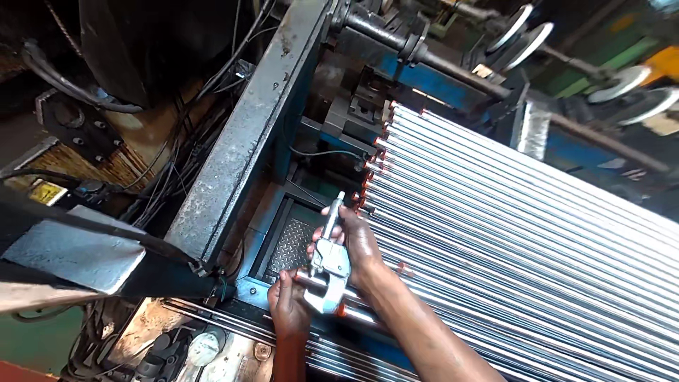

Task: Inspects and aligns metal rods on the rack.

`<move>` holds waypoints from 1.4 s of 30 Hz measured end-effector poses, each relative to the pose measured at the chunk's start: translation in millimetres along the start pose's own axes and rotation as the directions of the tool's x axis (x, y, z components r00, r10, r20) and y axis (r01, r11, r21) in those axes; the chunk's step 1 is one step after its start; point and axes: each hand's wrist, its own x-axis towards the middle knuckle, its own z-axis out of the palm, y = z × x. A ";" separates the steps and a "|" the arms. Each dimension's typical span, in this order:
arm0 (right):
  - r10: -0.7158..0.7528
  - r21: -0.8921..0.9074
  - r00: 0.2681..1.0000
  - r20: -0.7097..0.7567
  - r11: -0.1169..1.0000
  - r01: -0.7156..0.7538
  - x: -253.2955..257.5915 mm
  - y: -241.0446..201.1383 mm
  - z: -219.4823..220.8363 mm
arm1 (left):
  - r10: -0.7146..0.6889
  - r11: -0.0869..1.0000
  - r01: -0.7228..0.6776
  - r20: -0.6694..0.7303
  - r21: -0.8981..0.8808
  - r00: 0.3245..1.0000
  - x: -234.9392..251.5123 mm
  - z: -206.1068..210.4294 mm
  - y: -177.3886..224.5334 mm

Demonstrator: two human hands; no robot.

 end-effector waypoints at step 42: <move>0.059 -0.971 0.969 -0.239 -0.011 -0.239 -48.9 -145.5 -239.6 | -0.702 -0.385 -0.876 0.525 0.290 0.482 63.6 183.0 -24.9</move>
